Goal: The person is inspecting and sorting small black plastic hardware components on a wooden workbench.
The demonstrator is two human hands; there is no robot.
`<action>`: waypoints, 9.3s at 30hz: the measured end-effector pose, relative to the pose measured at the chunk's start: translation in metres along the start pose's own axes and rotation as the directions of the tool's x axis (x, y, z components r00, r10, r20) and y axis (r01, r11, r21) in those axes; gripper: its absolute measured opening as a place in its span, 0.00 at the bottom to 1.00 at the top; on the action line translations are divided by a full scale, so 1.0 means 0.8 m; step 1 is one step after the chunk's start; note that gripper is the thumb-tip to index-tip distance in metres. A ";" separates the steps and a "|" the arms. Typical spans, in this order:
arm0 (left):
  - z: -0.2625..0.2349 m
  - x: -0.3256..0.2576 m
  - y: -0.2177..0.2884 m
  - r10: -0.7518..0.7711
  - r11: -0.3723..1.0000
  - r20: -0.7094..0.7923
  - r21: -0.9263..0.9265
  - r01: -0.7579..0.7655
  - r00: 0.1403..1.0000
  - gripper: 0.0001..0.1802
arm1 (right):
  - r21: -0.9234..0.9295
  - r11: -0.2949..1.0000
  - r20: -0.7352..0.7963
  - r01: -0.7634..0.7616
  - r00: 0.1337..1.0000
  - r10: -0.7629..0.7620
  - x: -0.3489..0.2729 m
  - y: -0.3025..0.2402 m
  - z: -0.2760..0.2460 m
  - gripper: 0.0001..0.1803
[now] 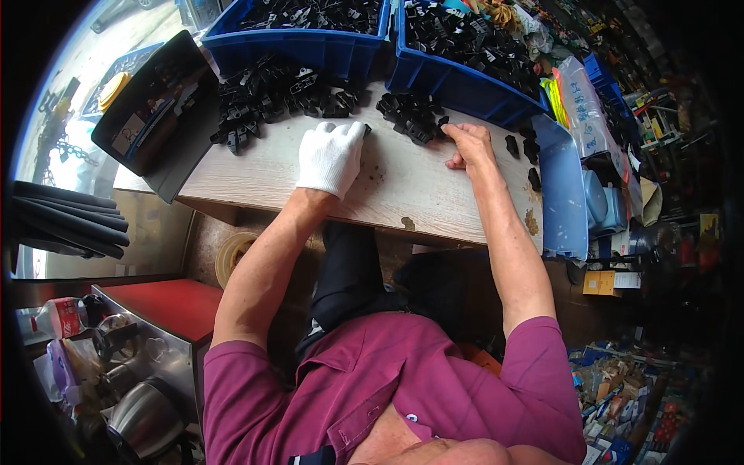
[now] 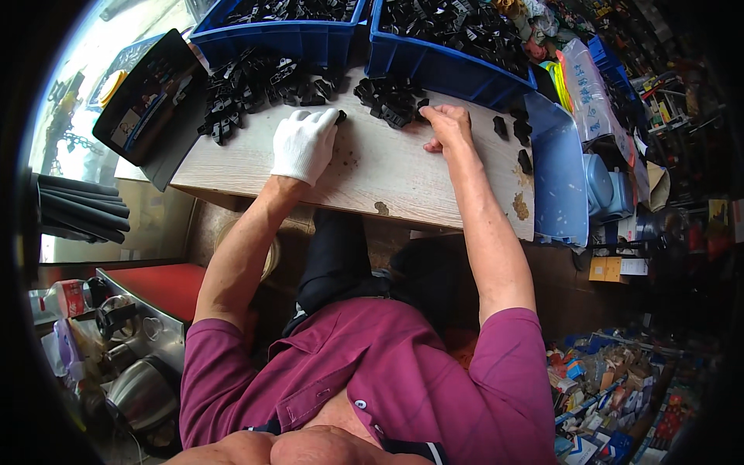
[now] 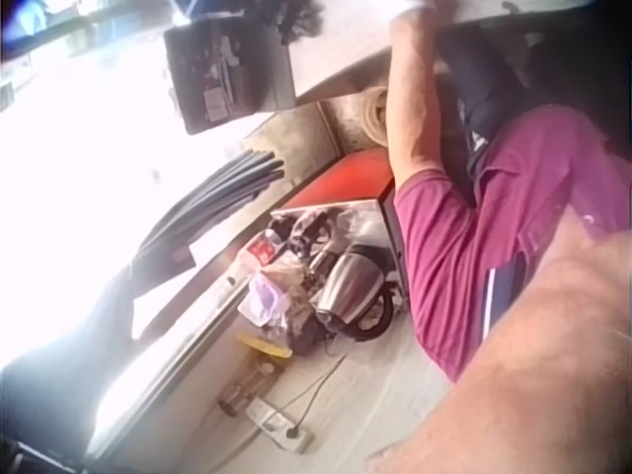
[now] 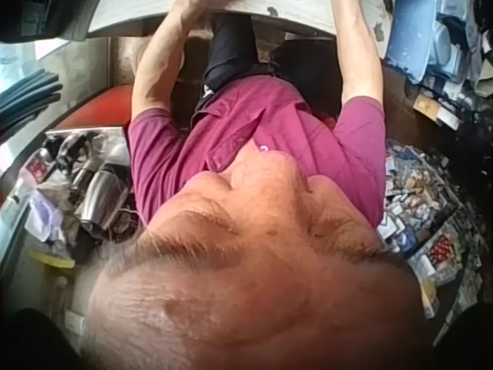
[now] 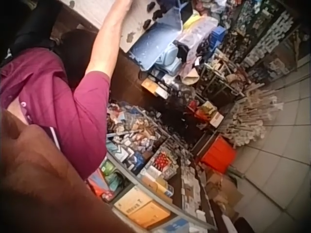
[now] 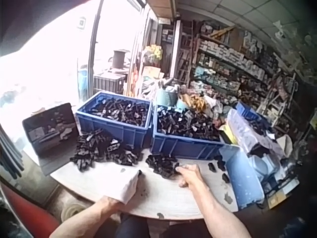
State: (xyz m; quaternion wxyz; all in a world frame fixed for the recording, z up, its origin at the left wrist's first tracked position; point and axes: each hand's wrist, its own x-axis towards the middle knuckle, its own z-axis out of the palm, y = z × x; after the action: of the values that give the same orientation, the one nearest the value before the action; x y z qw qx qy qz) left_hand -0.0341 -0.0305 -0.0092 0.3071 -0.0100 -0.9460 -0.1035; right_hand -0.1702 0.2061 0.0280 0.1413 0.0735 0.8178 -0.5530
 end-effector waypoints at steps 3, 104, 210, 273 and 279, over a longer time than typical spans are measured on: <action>0.002 0.001 0.001 -0.013 1.000 -0.016 -0.025 0.013 1.000 0.06 | 0.029 0.999 0.032 -0.021 0.999 0.020 -0.027 0.010 -0.005 0.13; 0.011 0.021 0.070 0.186 0.881 -0.030 -0.437 -0.181 0.982 0.15 | -0.268 0.914 0.314 0.304 0.925 -0.216 -0.082 0.023 -0.001 0.18; 0.013 0.004 0.105 0.330 0.855 0.041 -0.436 -0.281 0.943 0.17 | -0.231 0.939 0.229 0.256 0.952 -0.203 -0.105 0.050 -0.038 0.15; -0.012 -0.021 0.025 -0.022 0.949 0.014 -0.315 0.025 1.000 0.18 | -0.097 0.995 -0.088 0.039 0.995 -0.048 -0.048 0.028 -0.058 0.21; -0.008 -0.024 0.046 -0.080 0.848 -0.055 -0.529 0.039 0.995 0.16 | -0.091 0.996 -0.092 -0.006 0.996 -0.002 -0.056 0.029 -0.063 0.19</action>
State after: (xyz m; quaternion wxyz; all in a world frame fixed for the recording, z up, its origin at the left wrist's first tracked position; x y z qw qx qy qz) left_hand -0.0121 0.0051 -0.0081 0.3243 -0.0607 -0.8690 -0.3687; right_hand -0.1290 0.2629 0.0386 0.1073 0.0932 0.8478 -0.5109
